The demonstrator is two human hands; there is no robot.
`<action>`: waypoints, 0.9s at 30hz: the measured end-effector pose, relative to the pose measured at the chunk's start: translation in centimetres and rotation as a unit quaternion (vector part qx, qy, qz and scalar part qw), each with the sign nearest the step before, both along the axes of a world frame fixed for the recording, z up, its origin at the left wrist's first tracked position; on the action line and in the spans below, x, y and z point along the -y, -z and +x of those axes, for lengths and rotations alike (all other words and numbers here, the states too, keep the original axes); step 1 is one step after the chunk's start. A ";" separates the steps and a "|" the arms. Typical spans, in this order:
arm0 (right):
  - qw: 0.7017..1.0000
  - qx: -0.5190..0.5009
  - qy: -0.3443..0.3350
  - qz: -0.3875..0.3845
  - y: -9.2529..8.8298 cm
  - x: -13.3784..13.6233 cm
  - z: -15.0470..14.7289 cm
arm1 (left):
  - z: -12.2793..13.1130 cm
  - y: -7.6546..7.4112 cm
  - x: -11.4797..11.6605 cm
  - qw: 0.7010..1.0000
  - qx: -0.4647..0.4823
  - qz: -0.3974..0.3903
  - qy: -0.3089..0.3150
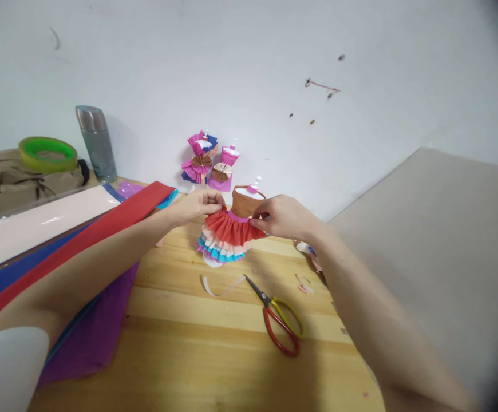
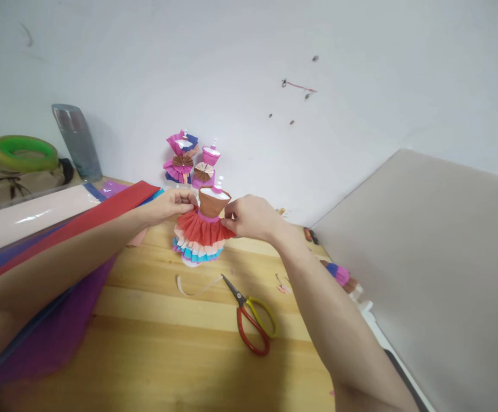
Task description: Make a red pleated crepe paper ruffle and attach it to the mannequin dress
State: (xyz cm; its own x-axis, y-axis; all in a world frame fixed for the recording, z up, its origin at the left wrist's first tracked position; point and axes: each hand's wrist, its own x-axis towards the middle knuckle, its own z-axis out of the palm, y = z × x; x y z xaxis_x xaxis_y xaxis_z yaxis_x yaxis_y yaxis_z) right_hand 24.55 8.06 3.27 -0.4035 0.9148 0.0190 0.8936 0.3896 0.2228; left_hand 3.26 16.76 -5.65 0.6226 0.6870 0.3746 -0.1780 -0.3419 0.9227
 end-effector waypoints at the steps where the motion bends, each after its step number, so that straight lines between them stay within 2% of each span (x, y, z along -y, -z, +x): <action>1: 1.000 0.000 -0.002 -0.001 0.0 0.0 0.0 | 0.0 -0.1 0.0 1.000 -0.002 0.001 0.004; 12: 1.000 0.013 -0.013 0.008 0.3 -0.5 -0.2 | 0.2 -0.7 -0.4 0.999 0.020 -0.016 0.045; 27: 1.000 0.013 0.005 0.003 0.3 -0.4 -0.4 | 0.4 0.4 -1.1 0.996 0.059 -0.031 0.051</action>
State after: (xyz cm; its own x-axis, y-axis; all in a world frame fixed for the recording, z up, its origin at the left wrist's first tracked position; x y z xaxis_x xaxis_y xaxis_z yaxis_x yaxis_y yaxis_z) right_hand 24.19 8.45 2.98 -0.3942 0.9189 0.0139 0.8917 0.3788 0.2477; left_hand 3.64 17.84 -6.06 0.6452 0.6457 0.4083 -0.3172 -0.2599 0.9121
